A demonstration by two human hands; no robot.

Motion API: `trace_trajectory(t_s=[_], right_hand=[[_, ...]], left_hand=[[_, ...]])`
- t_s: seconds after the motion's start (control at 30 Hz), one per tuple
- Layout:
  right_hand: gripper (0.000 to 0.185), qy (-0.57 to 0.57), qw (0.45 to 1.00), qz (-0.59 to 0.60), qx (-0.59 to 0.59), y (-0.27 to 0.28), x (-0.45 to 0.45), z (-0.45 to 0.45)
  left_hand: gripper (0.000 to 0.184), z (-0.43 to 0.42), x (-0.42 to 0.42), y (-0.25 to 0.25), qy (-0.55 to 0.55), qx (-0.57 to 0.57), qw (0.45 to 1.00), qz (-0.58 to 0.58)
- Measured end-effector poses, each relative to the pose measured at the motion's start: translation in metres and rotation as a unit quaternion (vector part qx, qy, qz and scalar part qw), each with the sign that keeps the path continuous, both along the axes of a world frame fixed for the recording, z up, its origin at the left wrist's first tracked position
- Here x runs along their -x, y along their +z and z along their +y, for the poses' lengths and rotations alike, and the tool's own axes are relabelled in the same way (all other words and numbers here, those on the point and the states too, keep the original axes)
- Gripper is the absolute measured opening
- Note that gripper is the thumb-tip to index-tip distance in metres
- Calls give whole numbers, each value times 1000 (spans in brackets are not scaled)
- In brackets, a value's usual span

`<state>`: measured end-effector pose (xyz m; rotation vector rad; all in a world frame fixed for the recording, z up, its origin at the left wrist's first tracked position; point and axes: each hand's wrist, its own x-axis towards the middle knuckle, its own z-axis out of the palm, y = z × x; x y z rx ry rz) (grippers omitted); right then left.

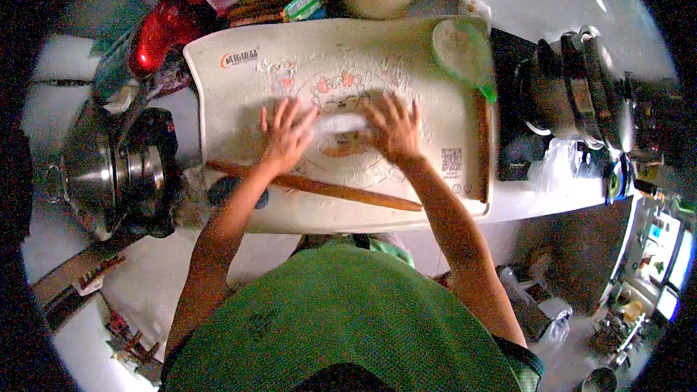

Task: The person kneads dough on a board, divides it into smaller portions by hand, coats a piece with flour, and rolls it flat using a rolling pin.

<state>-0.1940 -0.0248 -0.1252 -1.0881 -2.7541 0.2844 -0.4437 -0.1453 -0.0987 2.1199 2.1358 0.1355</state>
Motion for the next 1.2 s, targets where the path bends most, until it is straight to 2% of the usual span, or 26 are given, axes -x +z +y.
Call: trace_trajectory(t_s=[0.1, 0.17, 0.23, 0.3, 0.37, 0.43, 0.53, 0.6, 0.67, 0.73, 0.77, 0.8, 0.83, 0.9, 0.93, 0.97, 1.1, 1.2], right_hand=[[61, -108, 993, -36, -33, 15, 38, 39], [62, -81, 988, 2, -135, 5, 51, 40], [58, -14, 994, 34, -102, 39, 62, -1], [48, 62, 991, 120, -13, 37, 67, -49], [51, 128, 986, 91, 59, 37, 72, -93], [52, 145, 984, 21, 104, 42, 77, -115], [43, 147, 982, 64, 102, 24, 73, -125], [34, 140, 975, -69, 161, 26, 73, -125], [32, 130, 978, -59, 150, 29, 67, -123], [31, 122, 981, -49, 140, 36, 59, -120], [31, 118, 988, -15, 99, 43, 55, -117], [31, 113, 992, 19, 57, 48, 52, -113], [28, 102, 991, 48, 66, 50, 49, -104], [26, 85, 991, 93, 51, 56, 41, -87], [24, 86, 988, 131, -17, 59, 41, -77], [24, 61, 992, 109, 14, 66, 36, -69], [26, 7, 986, 158, 46, 88, 26, -40], [26, -33, 978, 198, 52, 76, 15, -27]], left_hand=[[55, 45, 25, -19, 92, -19, 995, 24], [57, 51, 35, -19, 122, -16, 992, 42], [58, 47, 41, -9, 138, 27, 989, 48], [59, 33, 44, -6, 127, 22, 991, 35], [62, 24, 44, -1, 135, 57, 989, -9], [61, 18, 45, 6, 112, 59, 992, -14], [62, 7, 43, 23, 61, 52, 996, -36], [59, 3, 52, 17, 50, 29, 997, -51], [56, 1, 63, 15, 38, 6, 997, -66], [48, 0, 68, 33, 77, 5, 992, -104], [48, -2, 70, 42, 75, 2, 992, -105], [44, -3, 72, 52, 82, -39, 986, -141], [41, -4, 74, 58, 87, -79, 977, -178], [34, -6, 75, 70, 88, -178, 962, -186], [33, -7, 77, 69, 100, -197, 956, -194], [32, -8, 79, 67, 112, -217, 948, -202], [38, -20, 57, 73, 126, -321, 920, -186], [42, -27, 31, 68, 100, -357, 914, -166]])
